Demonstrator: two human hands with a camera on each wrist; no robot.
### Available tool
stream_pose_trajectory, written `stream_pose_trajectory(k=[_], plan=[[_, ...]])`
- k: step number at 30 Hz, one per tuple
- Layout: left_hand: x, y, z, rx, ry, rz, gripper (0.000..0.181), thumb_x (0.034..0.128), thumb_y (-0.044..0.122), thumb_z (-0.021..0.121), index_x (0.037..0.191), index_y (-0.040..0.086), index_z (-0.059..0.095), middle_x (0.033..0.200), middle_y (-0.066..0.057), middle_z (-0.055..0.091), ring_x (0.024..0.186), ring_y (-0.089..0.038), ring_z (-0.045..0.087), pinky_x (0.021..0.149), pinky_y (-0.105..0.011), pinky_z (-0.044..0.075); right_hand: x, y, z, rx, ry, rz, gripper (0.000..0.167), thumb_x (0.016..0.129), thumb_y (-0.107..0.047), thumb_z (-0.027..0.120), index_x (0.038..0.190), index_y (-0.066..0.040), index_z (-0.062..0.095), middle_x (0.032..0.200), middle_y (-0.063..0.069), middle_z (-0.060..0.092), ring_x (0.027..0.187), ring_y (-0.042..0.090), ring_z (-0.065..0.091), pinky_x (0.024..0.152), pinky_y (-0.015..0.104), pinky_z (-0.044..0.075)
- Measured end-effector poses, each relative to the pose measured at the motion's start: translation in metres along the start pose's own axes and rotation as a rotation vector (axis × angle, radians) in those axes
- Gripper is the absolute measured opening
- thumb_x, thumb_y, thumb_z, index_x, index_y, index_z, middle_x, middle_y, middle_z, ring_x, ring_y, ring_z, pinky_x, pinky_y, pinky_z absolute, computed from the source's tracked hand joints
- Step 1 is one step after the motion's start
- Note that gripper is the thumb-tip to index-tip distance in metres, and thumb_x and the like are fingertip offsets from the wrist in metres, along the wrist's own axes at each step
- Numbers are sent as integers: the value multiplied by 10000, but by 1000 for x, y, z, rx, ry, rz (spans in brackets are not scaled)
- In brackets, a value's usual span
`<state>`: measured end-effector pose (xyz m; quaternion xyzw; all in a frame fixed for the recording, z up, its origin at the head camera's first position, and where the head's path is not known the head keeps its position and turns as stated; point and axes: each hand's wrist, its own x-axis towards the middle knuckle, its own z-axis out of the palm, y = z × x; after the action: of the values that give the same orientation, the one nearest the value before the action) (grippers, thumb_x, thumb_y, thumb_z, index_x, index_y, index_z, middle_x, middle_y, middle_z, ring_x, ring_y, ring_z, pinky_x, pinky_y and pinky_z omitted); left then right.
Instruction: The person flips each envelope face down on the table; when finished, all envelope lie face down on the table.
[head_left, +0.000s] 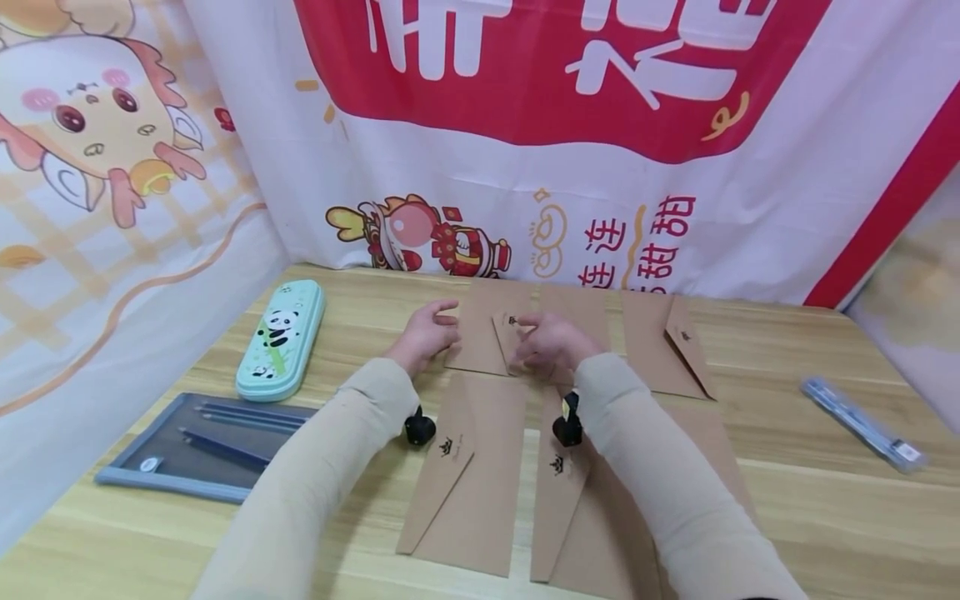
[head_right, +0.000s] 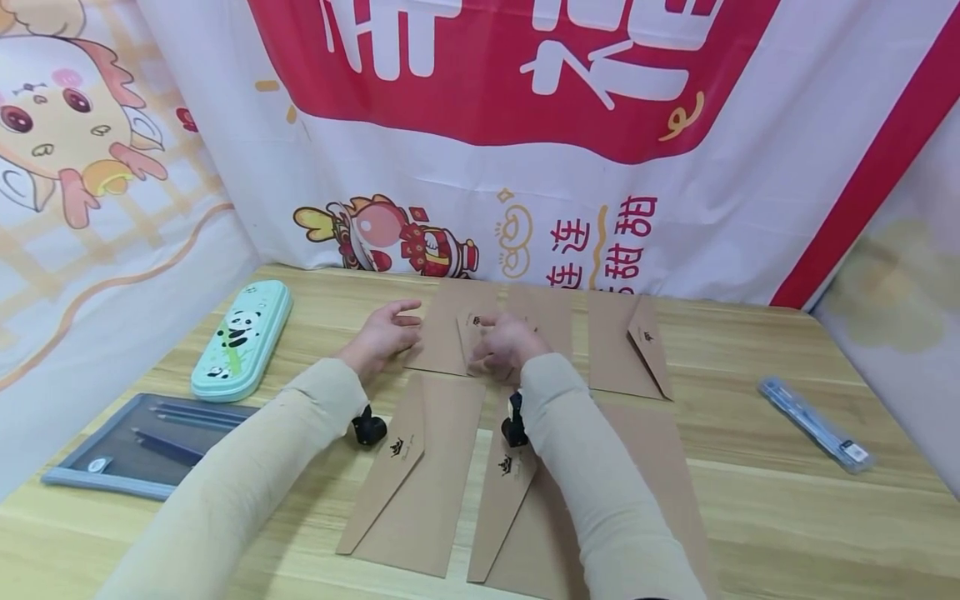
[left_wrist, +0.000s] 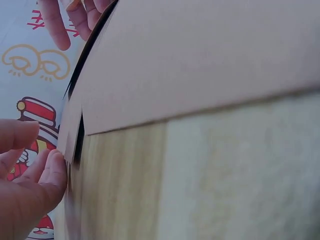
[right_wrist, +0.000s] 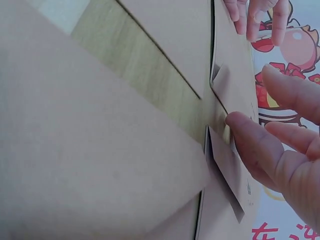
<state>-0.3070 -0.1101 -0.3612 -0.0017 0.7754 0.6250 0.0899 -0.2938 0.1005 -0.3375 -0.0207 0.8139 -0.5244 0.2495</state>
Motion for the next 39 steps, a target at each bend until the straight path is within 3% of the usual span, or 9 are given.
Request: stream_pose_trajectory(k=[5, 11, 17, 23, 28, 34, 39], plan=[[2, 0, -5, -76, 59, -11, 569, 846, -120, 495, 1383, 38, 393, 1292, -225, 488, 1109, -303, 509, 879, -329, 501, 2, -2, 5, 3, -8, -4, 762, 779, 65, 650, 1441, -62, 295, 1421, 192, 377, 1151, 292, 516, 907, 326, 495], [0, 3, -12, -142, 127, 35, 517, 807, -175, 473, 1307, -44, 453, 1270, -230, 517, 1168, -296, 503, 894, -273, 493, 3, -4, 11, -10, -31, -36, 780, 765, 39, 684, 1438, -74, 306, 1424, 175, 383, 1228, 287, 453, 928, 334, 481], [-2, 7, -17, -262, 126, 44, 472, 816, -159, 493, 1275, -54, 469, 1285, -201, 512, 1165, -254, 507, 976, -298, 448, 5, -1, 14, 74, -25, -58, 810, 744, 66, 689, 1440, -64, 296, 1373, 166, 408, 1167, 281, 475, 893, 318, 494], [-5, 20, -10, -359, 117, 84, 456, 813, -167, 485, 1256, -57, 479, 1269, -190, 509, 1055, -176, 519, 988, -302, 433, 6, 6, 17, 66, -26, -83, 788, 751, 39, 693, 1433, -61, 312, 1419, 135, 398, 1280, 262, 411, 1050, 352, 368], [-8, 33, 4, -346, 95, 149, 437, 818, -164, 494, 1243, -64, 496, 1270, -206, 518, 1087, -196, 521, 976, -308, 443, 6, 11, 22, 92, -36, -107, 741, 778, 52, 661, 1429, -44, 319, 1463, 126, 354, 1341, 228, 337, 1056, 334, 350], [-9, 48, 22, -232, 31, 213, 375, 860, -97, 524, 1233, -59, 514, 1269, -203, 527, 1187, -266, 486, 986, -323, 437, 6, 13, 28, 184, -44, -149, 763, 756, 132, 635, 1428, -24, 310, 1481, 119, 318, 1358, 224, 300, 1022, 327, 389], [-5, 55, 36, -152, -8, 233, 313, 881, -37, 540, 1192, -11, 561, 1222, -144, 568, 1147, -229, 511, 978, -308, 441, 3, 13, 32, 188, -4, -142, 774, 754, 105, 653, 1431, -30, 304, 1475, 133, 326, 1358, 243, 299, 1041, 340, 373]])
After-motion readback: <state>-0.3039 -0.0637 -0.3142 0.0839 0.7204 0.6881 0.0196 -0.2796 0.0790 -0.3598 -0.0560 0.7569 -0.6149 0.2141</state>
